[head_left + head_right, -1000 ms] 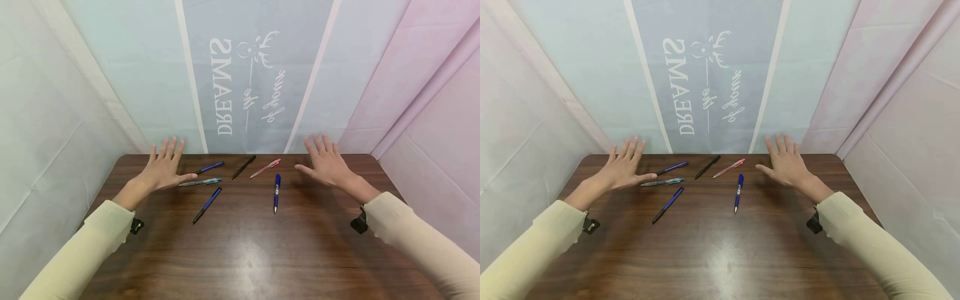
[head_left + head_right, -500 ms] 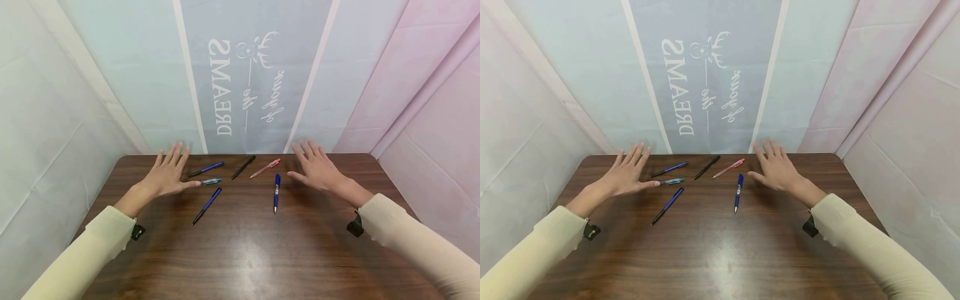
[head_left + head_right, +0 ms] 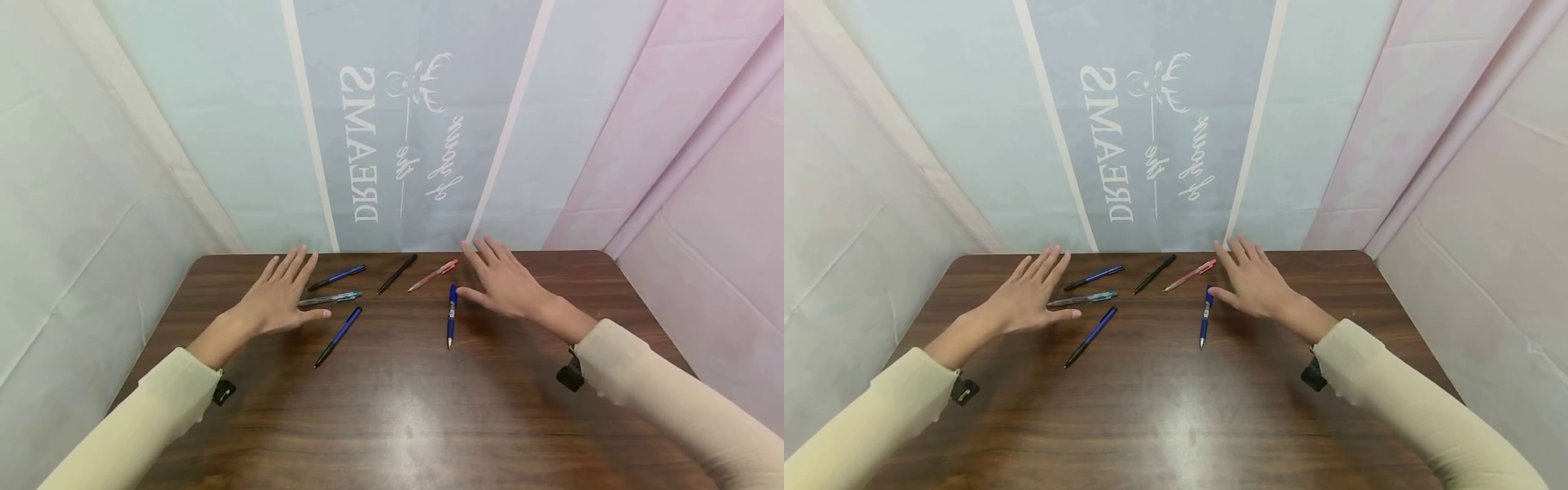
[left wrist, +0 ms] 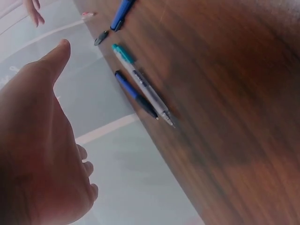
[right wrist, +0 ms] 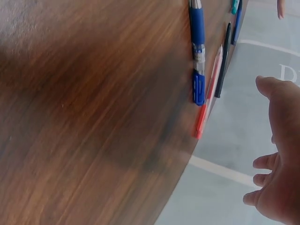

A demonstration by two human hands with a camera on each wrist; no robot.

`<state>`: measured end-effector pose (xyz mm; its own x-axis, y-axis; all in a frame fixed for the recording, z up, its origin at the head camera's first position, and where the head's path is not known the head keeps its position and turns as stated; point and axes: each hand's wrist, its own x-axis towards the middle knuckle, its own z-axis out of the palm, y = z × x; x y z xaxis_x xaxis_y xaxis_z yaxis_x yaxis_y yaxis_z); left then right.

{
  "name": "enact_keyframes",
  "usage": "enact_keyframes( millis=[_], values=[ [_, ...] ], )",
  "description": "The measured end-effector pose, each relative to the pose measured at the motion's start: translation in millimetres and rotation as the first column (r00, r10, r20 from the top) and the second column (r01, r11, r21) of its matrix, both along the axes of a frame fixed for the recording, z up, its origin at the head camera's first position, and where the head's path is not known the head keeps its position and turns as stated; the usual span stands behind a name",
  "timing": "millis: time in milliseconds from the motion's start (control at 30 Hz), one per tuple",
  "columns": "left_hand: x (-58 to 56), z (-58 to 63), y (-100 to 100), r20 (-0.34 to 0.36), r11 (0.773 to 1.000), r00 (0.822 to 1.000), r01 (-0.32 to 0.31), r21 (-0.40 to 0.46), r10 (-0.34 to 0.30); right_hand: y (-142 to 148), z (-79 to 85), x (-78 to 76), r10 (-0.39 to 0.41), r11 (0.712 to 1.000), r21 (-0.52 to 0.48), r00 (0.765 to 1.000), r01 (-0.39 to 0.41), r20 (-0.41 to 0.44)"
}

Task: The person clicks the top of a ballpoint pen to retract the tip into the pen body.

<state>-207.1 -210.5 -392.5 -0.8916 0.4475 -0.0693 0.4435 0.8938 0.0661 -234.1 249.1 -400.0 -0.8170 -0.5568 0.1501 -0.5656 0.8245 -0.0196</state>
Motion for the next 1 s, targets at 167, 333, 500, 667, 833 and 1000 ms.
enact_keyframes(
  millis=[167,333,500,667,833,1000],
  values=[
    [3.7,-4.5,0.4,0.0,1.0,1.0,0.015,0.0,-0.015,-5.5,-4.0,2.5,0.026,1.0,0.001,1.0,-0.026,-0.006],
    [8.1,-9.4,1.6,0.007,0.999,0.999,0.038,0.024,-0.038,-12.2,-6.4,4.9,0.046,0.999,-0.004,0.999,-0.046,-0.003],
    [12.9,-15.5,3.2,0.019,0.997,0.998,0.052,0.056,-0.053,-19.7,-10.6,6.8,0.071,0.997,-0.027,0.997,-0.071,0.002],
    [16.4,-21.1,4.8,0.017,0.994,0.998,0.065,0.084,-0.067,-27.2,-14.5,8.0,0.106,0.992,-0.064,0.994,-0.107,-0.017],
    [20.7,-25.2,5.1,0.016,0.991,0.997,0.072,0.11,-0.074,-35.2,-18.8,11.5,0.137,0.985,-0.104,0.991,-0.136,-0.004],
    [24.7,-27.0,6.5,0.016,0.986,0.996,0.083,0.142,-0.086,-41.9,-24.2,14.0,0.149,0.982,-0.115,0.989,-0.147,0.009]
  ],
)
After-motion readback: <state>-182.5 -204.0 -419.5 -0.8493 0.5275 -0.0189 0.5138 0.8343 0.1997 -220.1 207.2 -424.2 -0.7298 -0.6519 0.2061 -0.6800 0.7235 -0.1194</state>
